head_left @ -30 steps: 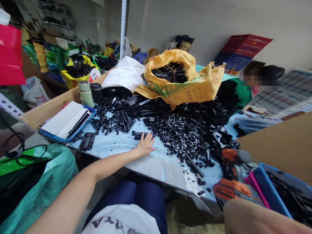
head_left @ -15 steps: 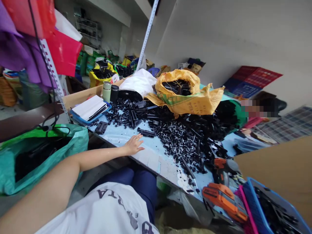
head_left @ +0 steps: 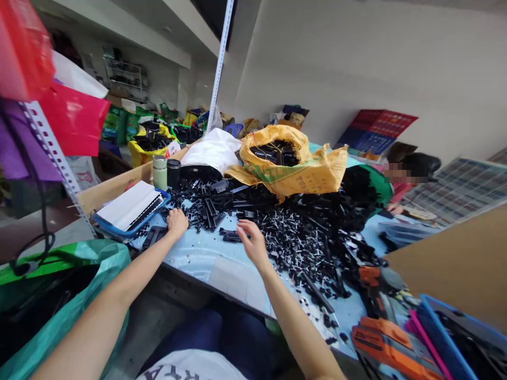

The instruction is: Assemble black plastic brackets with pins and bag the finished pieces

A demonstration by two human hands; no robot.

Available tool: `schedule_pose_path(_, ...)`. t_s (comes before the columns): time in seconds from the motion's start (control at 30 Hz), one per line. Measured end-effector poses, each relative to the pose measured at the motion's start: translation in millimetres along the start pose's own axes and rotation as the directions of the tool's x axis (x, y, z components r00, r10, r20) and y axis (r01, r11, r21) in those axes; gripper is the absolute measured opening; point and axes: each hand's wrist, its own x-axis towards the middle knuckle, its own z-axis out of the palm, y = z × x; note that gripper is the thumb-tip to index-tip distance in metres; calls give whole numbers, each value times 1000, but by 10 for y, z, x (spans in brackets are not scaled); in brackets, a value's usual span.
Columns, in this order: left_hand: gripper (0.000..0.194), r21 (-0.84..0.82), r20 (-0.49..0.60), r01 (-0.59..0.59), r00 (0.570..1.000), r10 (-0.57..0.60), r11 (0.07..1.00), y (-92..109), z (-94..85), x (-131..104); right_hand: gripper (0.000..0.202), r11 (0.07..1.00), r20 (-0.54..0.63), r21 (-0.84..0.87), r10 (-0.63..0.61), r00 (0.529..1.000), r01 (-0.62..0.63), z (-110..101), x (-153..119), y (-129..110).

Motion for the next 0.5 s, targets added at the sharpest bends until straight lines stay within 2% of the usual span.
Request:
schedule_pose_path(0.07, 35, 42, 16, 34, 999, -35, 999, -31, 69, 128, 23, 997, 114, -53, 59, 992, -53, 358, 188, 189)
schedule_pose_path(0.13, 33, 71, 33, 47, 998, -49, 996, -24, 151, 203, 28, 978, 226, -166, 163, 960, -127, 724, 429, 346)
schedule_pose_path(0.2, 30, 89, 44, 52, 997, -56, 995, 3, 217, 237, 38, 934, 261, -271, 303, 917, -231, 1047, 674, 467)
schedule_pose_path(0.27, 26, 100, 49, 57, 997, -63, 993, 27, 246, 246, 45, 892, 246, -287, 420, 874, -348, 1286, 883, 561)
schedule_pose_path(0.33, 25, 117, 40, 59, 997, -65, 991, 30, 230, 244, 45, 871, 233, -220, 484, 843, -439, 1425, 1029, 649)
schedule_pose_path(0.4, 27, 88, -18, 42, 999, -40, 995, 9, 182, 230, 40, 857, 236, -127, 516, 824, -500, 1465, 1090, 741)
schedule_pose_path(0.43, 29, 18, -80, 27, 996, -25, 999, -2, 152, 216, 38, 846, 241, -82, 529, 813, -526, 1451, 1082, 787)
schedule_pose_path(0.5, 32, -239, -230, -28, 973, -29, 971, -4, 97, 163, 39, 816, 254, 5, 557, 790, -577, 1367, 980, 867)
